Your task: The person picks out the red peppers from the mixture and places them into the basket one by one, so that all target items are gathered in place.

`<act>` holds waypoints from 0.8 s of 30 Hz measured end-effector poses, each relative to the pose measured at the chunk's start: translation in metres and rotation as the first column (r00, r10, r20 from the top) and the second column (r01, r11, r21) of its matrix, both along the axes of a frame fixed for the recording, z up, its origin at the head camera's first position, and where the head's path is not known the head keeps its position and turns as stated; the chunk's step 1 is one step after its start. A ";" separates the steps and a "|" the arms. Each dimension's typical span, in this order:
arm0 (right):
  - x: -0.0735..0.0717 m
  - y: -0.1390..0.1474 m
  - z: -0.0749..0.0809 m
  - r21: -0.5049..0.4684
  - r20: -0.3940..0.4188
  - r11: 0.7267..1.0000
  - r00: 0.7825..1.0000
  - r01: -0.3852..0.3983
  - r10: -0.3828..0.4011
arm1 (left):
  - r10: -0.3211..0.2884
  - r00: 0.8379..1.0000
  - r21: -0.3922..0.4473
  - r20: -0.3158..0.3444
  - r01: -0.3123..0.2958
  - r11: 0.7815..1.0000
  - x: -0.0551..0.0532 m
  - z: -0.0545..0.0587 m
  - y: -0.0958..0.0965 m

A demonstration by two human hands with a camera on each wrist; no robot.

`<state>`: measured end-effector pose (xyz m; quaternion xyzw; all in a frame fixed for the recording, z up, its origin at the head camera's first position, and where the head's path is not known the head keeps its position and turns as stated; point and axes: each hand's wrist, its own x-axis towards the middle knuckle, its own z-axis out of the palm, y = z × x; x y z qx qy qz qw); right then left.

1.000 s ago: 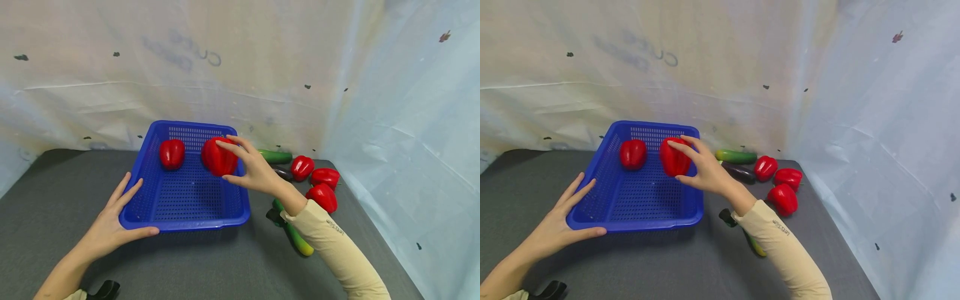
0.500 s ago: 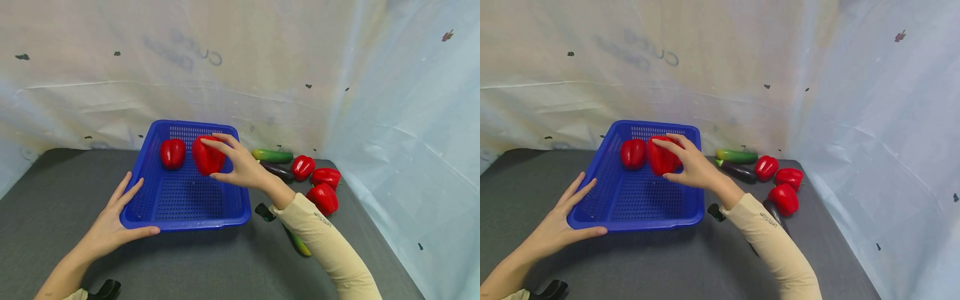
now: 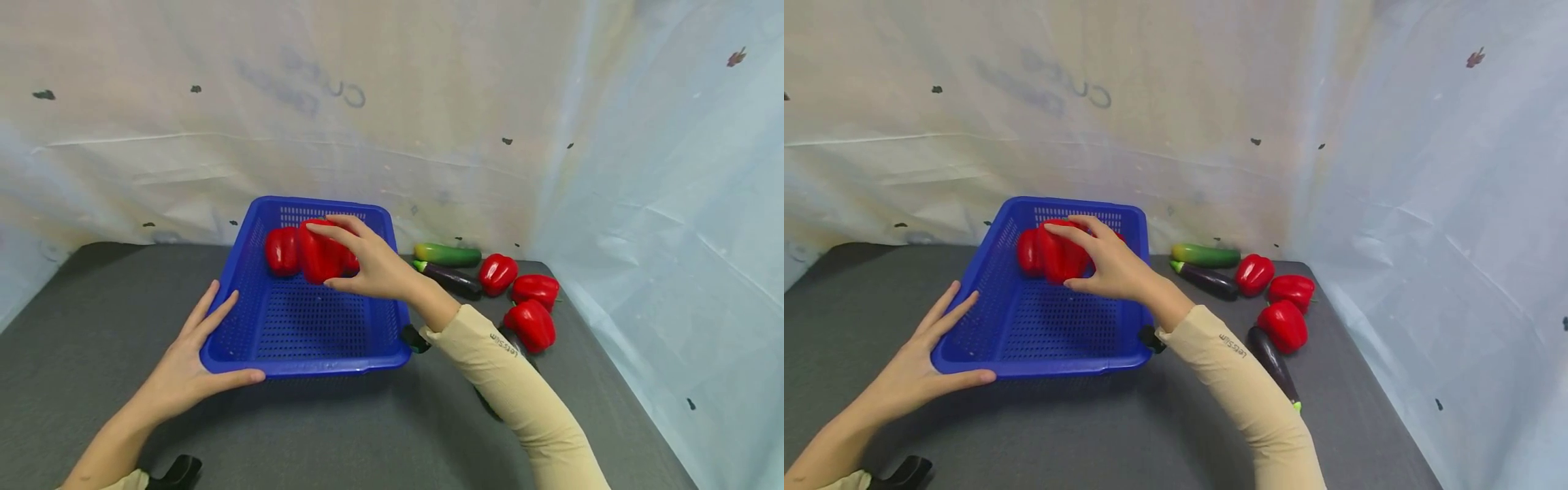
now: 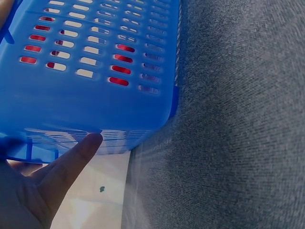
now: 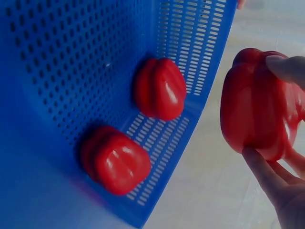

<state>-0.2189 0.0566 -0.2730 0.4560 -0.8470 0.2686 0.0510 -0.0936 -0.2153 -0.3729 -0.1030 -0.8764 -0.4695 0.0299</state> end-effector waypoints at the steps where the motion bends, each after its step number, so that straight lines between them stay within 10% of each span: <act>1: -0.001 -0.002 -0.001 0.004 0.003 1.000 1.000 -0.002 0.002 | -0.002 1.000 0.002 -0.003 0.002 1.000 0.000 0.000 0.000; 24: -0.012 -0.032 -0.023 0.128 0.092 0.991 0.995 0.029 -0.041 | -0.012 1.000 -0.005 -0.009 0.012 1.000 -0.001 0.002 0.009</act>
